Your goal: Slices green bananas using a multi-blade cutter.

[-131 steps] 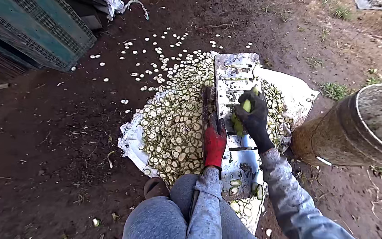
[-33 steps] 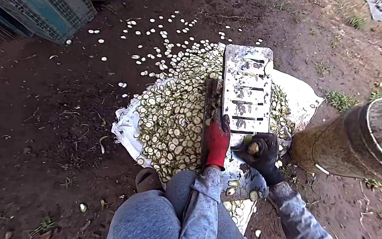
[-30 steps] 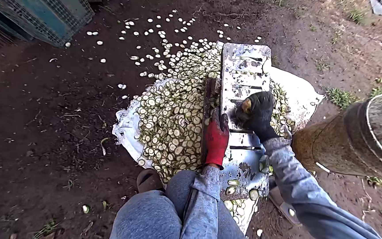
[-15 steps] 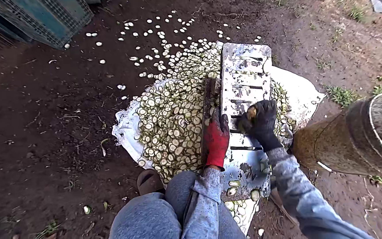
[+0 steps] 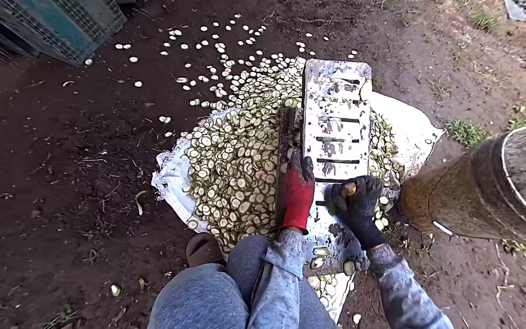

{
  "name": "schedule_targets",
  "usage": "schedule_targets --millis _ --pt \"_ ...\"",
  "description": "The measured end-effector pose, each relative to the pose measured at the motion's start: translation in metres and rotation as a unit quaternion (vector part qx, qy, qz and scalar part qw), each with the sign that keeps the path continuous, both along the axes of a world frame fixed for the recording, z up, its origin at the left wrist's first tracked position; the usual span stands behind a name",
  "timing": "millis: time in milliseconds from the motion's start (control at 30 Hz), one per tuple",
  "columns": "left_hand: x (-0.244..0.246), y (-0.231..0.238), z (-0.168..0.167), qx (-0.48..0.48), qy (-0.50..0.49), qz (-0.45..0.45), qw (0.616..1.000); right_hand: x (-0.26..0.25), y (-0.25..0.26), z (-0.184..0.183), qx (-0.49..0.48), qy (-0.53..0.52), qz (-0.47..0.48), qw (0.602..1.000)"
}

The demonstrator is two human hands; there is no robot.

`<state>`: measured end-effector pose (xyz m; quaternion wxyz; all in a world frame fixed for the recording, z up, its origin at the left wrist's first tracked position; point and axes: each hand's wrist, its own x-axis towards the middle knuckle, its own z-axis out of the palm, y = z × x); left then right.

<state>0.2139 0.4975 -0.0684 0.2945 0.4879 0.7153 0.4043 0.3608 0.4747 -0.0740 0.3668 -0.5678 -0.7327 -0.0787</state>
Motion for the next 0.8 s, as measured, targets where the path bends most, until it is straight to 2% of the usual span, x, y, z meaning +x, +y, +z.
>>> schedule_targets --millis 133,233,333,433,500,567,633,700,733,800 --pt "-0.006 0.002 -0.007 -0.001 0.016 -0.001 1.000 -0.037 0.132 0.045 -0.098 -0.042 -0.037 0.994" --pt "-0.007 0.002 -0.005 0.015 0.006 -0.002 1.000 -0.045 0.174 0.062 -0.144 -0.040 -0.067 0.987" --pt "-0.007 0.003 -0.005 0.018 -0.002 0.003 1.000 -0.035 0.164 0.078 -0.190 -0.001 -0.008 0.982" --pt "-0.007 0.001 -0.005 0.020 0.001 0.001 1.000 -0.029 0.169 0.074 -0.150 0.011 0.061 0.987" --pt "-0.006 0.002 -0.005 0.025 0.003 0.005 1.000 -0.033 0.167 0.070 -0.132 0.017 0.039 0.990" --pt "-0.008 0.003 -0.005 0.027 0.003 0.006 1.000 -0.033 0.132 0.063 -0.128 0.046 0.011 0.991" --pt "-0.007 0.002 -0.008 0.022 0.011 0.007 1.000 -0.021 0.056 0.043 -0.126 0.079 -0.004 0.989" --pt "-0.005 0.002 -0.010 0.013 0.024 0.011 1.000 -0.010 -0.010 0.016 -0.080 0.102 -0.050 0.990" --pt "-0.003 0.003 -0.007 0.008 0.018 0.012 1.000 -0.008 -0.023 0.011 -0.056 0.099 -0.070 0.991" --pt "-0.001 0.000 -0.002 -0.004 0.004 0.008 1.000 -0.014 -0.002 0.019 -0.063 0.075 -0.076 0.992"
